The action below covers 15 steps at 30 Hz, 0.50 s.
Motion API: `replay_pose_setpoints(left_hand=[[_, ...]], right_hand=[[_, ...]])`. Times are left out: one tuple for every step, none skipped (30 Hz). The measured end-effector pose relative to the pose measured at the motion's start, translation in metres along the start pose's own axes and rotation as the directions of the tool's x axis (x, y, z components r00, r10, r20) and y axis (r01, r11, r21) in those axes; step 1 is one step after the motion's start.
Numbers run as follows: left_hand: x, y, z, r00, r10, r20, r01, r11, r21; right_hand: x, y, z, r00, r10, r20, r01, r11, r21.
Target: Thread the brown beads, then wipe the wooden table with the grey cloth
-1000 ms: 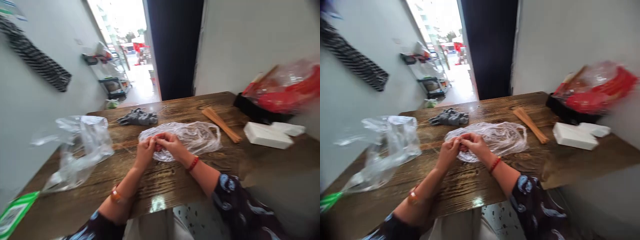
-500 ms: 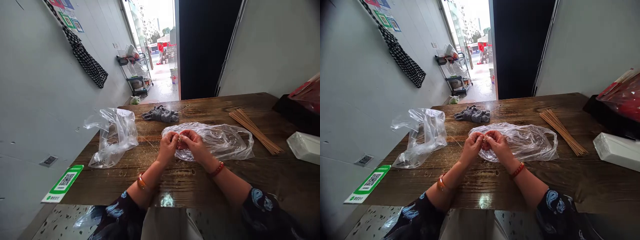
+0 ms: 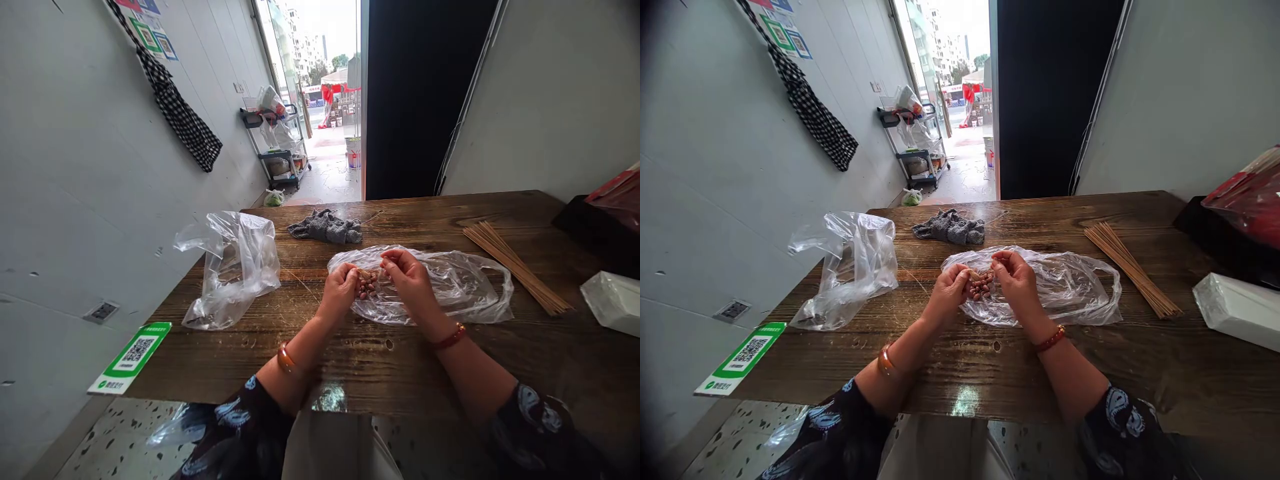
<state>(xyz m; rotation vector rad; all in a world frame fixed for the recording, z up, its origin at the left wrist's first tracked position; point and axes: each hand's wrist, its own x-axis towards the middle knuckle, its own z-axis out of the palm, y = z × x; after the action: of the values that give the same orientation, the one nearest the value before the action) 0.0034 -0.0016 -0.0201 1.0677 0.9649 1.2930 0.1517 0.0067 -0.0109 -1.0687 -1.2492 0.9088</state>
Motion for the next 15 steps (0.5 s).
replay_pose_setpoints(left_hand=[[-0.0008,0.0024,0.0004,1.000,-0.021,0.002,0.021,0.999,-0.025],[-0.0016,0.0048,0.0007,0.999,-0.042,0.007,0.042,0.998,-0.052],[-0.0024,0.0070,0.0010,0.998,-0.061,0.013,0.062,0.995,-0.080],[-0.0030,0.0089,0.0012,0.997,-0.076,0.014,0.077,0.992,-0.105],[-0.0033,0.0102,0.0012,0.996,-0.085,0.011,0.086,0.989,-0.124],[-0.0034,0.0109,0.0009,0.996,-0.090,0.007,0.090,0.986,-0.139],[-0.0032,0.0111,0.0005,0.996,-0.092,0.003,0.091,0.984,-0.151],[-0.0029,0.0108,0.0000,0.996,-0.090,0.000,0.089,0.983,-0.159],[-0.0026,0.0104,-0.0005,0.996,-0.087,-0.001,0.086,0.983,-0.164],[-0.0024,0.0098,-0.0010,0.996,-0.085,0.000,0.084,0.982,-0.167],[-0.0023,0.0095,-0.0013,0.996,-0.085,0.003,0.084,0.982,-0.171],[-0.0024,0.0094,-0.0015,0.996,-0.087,0.007,0.086,0.981,-0.176],[-0.0026,0.0096,-0.0014,0.996,-0.088,0.012,0.089,0.979,-0.181],[-0.0030,0.0102,-0.0012,0.996,-0.089,0.016,0.090,0.978,-0.188],[-0.0035,0.0110,-0.0009,0.996,-0.088,0.019,0.091,0.977,-0.195]], right_hand=[[0.0011,0.0013,-0.0025,0.998,-0.056,0.038,0.059,0.992,-0.109],[0.0016,0.0027,-0.0045,0.990,-0.112,0.090,0.129,0.969,-0.212],[0.0016,0.0040,-0.0059,0.976,-0.161,0.146,0.198,0.935,-0.294],[0.0014,0.0053,-0.0068,0.960,-0.198,0.197,0.258,0.901,-0.349],[0.0011,0.0064,-0.0072,0.946,-0.225,0.234,0.302,0.874,-0.382],[0.0009,0.0073,-0.0073,0.937,-0.242,0.253,0.328,0.857,-0.398],[0.0008,0.0079,-0.0072,0.933,-0.253,0.256,0.341,0.849,-0.405],[0.0009,0.0080,-0.0071,0.933,-0.264,0.243,0.346,0.845,-0.409],[0.0010,0.0076,-0.0070,0.935,-0.275,0.223,0.346,0.843,-0.412],[0.0012,0.0067,-0.0069,0.939,-0.281,0.200,0.341,0.843,-0.416],[0.0011,0.0054,-0.0067,0.943,-0.280,0.182,0.332,0.845,-0.420],[0.0007,0.0037,-0.0064,0.947,-0.271,0.175,0.320,0.849,-0.421],[-0.0001,0.0019,-0.0059,0.950,-0.256,0.180,0.309,0.854,-0.418],[-0.0014,0.0000,-0.0051,0.952,-0.235,0.198,0.299,0.860,-0.415],[-0.0029,-0.0016,-0.0041,0.951,-0.211,0.225,0.290,0.863,-0.413]])
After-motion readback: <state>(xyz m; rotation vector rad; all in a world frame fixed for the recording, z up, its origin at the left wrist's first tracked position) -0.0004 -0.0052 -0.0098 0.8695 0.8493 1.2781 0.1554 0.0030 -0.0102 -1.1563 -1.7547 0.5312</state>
